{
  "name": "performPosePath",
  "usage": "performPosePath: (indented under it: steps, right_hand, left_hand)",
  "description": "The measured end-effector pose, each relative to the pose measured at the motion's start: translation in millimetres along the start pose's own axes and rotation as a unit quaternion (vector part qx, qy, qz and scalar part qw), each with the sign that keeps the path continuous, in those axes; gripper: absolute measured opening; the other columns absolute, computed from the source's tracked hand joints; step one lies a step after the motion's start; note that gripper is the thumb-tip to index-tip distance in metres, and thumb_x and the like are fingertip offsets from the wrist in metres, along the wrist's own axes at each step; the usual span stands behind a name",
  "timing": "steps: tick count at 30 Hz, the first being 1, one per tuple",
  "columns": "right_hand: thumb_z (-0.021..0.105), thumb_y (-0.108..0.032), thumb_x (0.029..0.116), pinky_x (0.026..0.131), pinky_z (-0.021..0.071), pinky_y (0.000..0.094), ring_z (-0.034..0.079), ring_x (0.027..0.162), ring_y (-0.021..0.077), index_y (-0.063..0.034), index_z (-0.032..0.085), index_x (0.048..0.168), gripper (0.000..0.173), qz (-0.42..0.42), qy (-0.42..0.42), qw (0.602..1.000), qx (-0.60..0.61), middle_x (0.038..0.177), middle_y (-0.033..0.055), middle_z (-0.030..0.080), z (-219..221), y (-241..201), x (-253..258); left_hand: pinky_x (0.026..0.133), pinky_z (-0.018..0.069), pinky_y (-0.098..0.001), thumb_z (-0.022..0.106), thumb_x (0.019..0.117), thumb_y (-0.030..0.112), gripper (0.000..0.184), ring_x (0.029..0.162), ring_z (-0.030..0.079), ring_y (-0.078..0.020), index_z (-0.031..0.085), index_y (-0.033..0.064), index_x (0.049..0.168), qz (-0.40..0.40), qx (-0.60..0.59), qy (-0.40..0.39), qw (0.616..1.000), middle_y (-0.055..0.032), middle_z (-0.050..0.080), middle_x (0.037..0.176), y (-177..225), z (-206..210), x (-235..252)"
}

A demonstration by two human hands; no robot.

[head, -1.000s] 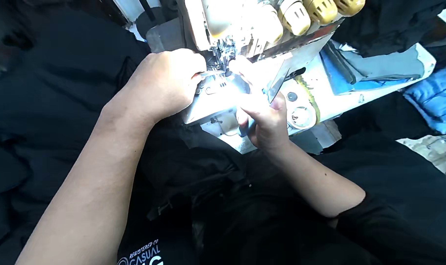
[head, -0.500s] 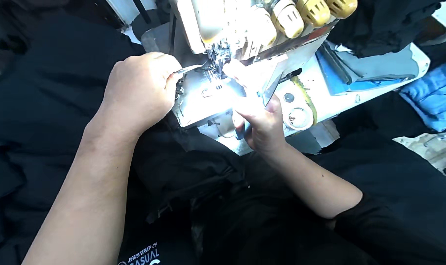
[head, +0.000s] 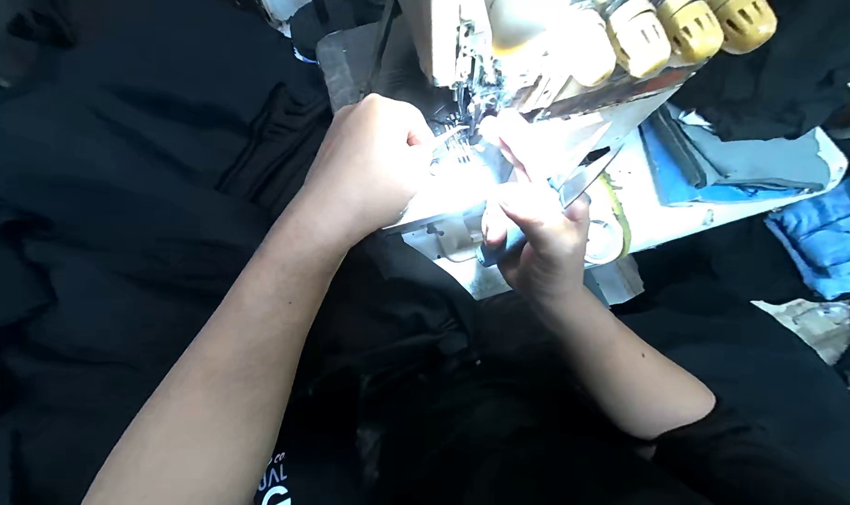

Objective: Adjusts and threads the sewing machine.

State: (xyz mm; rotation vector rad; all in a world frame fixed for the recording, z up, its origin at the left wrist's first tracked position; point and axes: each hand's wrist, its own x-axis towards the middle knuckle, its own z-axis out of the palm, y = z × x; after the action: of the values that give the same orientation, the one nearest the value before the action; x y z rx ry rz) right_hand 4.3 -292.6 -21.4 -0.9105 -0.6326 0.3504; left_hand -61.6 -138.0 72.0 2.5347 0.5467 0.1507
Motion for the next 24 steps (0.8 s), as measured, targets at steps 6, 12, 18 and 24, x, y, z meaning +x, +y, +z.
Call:
performPosePath:
  steps: [6,12,18,24]
  right_hand:
    - [0.055,0.002,0.0883,0.051,0.0525,0.0153,0.058,0.053,-0.0017,-0.0104,0.062,0.107,0.024,0.003,0.009,1.000,0.005,0.068,-0.0098,0.064,-0.7,0.1,0.2]
    - [0.054,0.003,0.0881,0.050,0.0515,0.0151,0.057,0.051,-0.0008,-0.0097,0.060,0.104,0.021,0.012,0.012,1.000,0.021,0.067,-0.0077,0.064,-0.9,-3.2,1.6]
    - [0.055,0.000,0.0898,0.049,0.0515,0.0167,0.057,0.049,0.0007,-0.0093,0.064,0.103,0.018,0.041,0.014,0.998,0.051,0.063,-0.0060,0.063,-3.9,-9.2,0.4]
    - [0.057,-0.011,0.0954,0.046,0.0487,0.0152,0.052,0.048,0.0003,-0.0037,0.064,0.126,0.032,0.097,-0.047,0.990,0.091,0.089,0.0013,0.071,-14.8,-24.1,-10.5]
  left_hand:
    - [0.054,0.0471,-0.0167,0.058,0.1030,0.012,0.017,0.056,0.055,0.0002,0.070,0.0106,0.091,-0.019,-0.031,0.003,0.999,0.0027,0.061,0.074,-1.8,4.1,-0.7]
    - [0.052,0.0494,-0.0121,0.061,0.0987,0.009,0.010,0.055,0.057,0.0040,0.068,0.0109,0.093,-0.003,-0.119,0.060,0.991,0.0054,0.062,0.073,-9.1,3.8,-14.0]
    - [0.055,0.0503,-0.0132,0.060,0.0987,0.009,0.010,0.058,0.059,0.0038,0.069,0.0123,0.096,-0.023,-0.125,0.077,0.989,0.0062,0.065,0.078,-9.5,2.8,-30.1]
    - [0.047,0.0468,-0.0104,0.056,0.0958,0.006,0.010,0.054,0.055,0.0050,0.065,0.0107,0.098,-0.006,-0.244,0.112,0.963,0.0078,0.064,0.079,-5.2,18.4,-50.4]
